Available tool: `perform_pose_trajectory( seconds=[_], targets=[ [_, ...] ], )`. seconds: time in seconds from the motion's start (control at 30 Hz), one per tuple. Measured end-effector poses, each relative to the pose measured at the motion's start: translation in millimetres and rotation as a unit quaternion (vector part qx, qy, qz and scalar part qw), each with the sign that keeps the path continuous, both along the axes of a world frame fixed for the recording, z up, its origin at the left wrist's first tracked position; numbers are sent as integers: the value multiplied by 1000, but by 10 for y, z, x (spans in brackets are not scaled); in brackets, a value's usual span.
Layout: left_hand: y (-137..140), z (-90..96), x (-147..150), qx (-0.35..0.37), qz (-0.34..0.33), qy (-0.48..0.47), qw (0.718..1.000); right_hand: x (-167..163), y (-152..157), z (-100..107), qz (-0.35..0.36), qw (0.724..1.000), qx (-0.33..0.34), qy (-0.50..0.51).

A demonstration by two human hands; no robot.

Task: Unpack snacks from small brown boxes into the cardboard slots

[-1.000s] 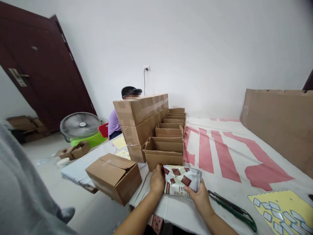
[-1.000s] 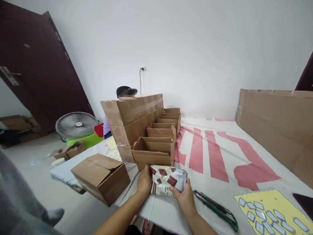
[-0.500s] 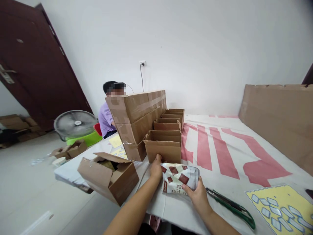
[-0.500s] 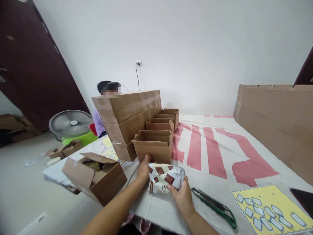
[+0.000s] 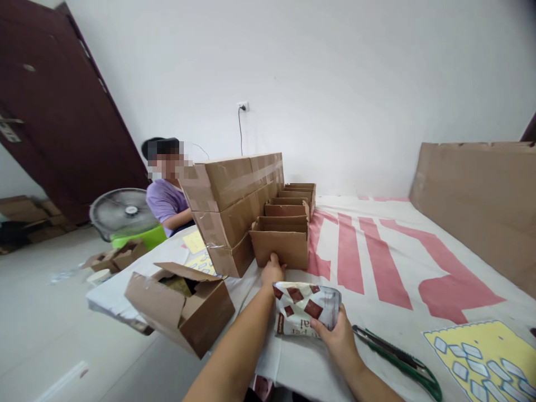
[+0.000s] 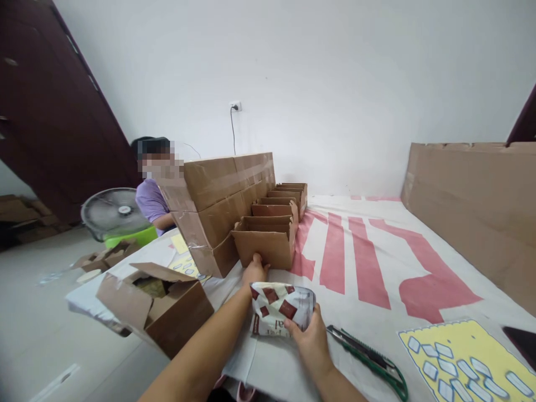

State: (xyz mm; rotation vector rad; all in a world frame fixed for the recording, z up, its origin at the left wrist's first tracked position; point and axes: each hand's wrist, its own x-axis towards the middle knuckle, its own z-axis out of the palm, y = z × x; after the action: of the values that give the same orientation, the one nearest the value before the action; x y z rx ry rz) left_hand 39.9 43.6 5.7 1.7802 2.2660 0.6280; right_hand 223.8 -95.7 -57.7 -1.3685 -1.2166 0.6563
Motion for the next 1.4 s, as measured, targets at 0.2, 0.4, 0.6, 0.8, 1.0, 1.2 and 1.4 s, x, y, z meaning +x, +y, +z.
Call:
perform_pose_trajectory(
  seconds=[0.2, 0.4, 0.6, 0.8, 1.0, 1.2, 1.4],
  targets=[
    [55, 292, -73, -47, -48, -35, 997, 11, 1, 30, 8, 1000, -18, 2],
    [-311, 792, -2, -120, -269, -100, 950, 25, -25, 65, 33, 999, -5, 12],
    [-675, 958, 113, -164, -459, 63, 871, 32, -52, 120, 62, 998, -20, 7],
    [-458, 1104, -124, -74, -287, 209, 932, 8, -37, 52, 71, 997, 13, 24],
    [-562, 798, -107, 86, -215, 277, 933, -4, -39, 32, 77, 997, 17, 16],
    [-526, 249, 46, 107, -252, 333, 902, 14, -27, -2, 86, 996, 26, 1],
    [-283, 112, -148, 108, -199, 312, 923, 13, -21, -35, 82, 996, 27, -20]
  ],
)
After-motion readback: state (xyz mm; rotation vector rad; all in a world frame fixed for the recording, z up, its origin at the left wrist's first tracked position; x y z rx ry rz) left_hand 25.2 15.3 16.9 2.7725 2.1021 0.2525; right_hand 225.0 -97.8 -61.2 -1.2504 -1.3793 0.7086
